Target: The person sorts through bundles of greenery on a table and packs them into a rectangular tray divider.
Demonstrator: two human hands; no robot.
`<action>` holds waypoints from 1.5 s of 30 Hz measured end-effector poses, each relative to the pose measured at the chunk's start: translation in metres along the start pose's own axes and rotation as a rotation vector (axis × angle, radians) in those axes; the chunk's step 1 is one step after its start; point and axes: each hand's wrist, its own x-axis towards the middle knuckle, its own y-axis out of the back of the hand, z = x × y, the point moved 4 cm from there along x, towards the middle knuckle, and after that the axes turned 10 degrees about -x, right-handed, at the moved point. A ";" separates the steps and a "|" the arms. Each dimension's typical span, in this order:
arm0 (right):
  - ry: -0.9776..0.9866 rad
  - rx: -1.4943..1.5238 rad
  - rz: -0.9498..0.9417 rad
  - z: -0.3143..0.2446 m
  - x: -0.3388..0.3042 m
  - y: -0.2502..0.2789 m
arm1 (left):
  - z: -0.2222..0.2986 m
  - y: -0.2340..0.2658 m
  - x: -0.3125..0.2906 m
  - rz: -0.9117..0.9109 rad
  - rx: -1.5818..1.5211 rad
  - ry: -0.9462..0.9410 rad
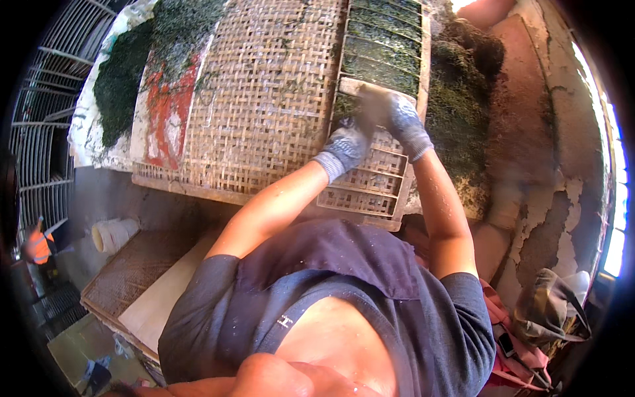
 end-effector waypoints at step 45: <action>-0.129 0.013 0.342 0.027 0.000 -0.006 | -0.037 0.019 -0.018 0.781 0.384 -0.378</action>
